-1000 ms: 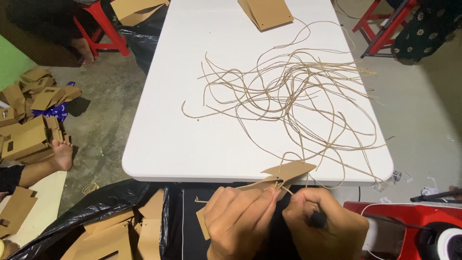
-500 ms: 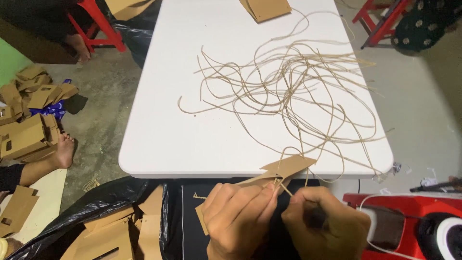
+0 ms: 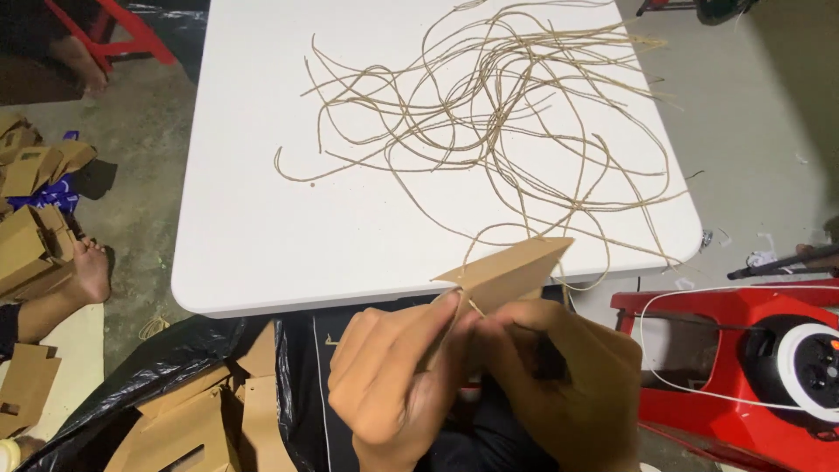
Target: Assembling cardboard gift boxes by folding the templates and threading twine through holes to form handles.
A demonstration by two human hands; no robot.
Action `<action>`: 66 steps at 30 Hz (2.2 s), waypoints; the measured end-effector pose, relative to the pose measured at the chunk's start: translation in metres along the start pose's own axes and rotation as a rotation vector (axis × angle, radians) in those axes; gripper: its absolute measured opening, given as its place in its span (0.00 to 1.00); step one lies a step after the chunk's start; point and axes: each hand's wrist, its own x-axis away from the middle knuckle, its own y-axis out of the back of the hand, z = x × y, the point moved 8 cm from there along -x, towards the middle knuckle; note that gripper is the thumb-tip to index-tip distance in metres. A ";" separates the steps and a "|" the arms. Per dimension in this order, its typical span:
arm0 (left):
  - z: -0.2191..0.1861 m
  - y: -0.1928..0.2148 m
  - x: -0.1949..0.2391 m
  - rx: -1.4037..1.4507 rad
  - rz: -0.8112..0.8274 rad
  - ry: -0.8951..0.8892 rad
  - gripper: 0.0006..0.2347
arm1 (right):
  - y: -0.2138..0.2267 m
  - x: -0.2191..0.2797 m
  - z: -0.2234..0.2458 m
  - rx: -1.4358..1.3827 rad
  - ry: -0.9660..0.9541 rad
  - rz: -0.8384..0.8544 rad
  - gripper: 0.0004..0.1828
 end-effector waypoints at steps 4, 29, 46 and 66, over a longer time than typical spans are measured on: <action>0.013 -0.006 0.009 0.069 0.054 0.037 0.09 | -0.002 -0.003 -0.003 -0.002 0.010 -0.020 0.03; 0.009 0.013 0.014 0.327 0.409 0.228 0.13 | -0.007 0.007 0.028 -0.186 0.263 0.170 0.02; 0.013 0.026 0.017 0.080 0.370 -0.154 0.08 | -0.003 -0.006 0.031 -0.255 0.354 0.255 0.02; 0.055 -0.023 0.036 -0.027 0.259 0.020 0.01 | -0.043 -0.017 0.006 -0.251 0.304 0.435 0.39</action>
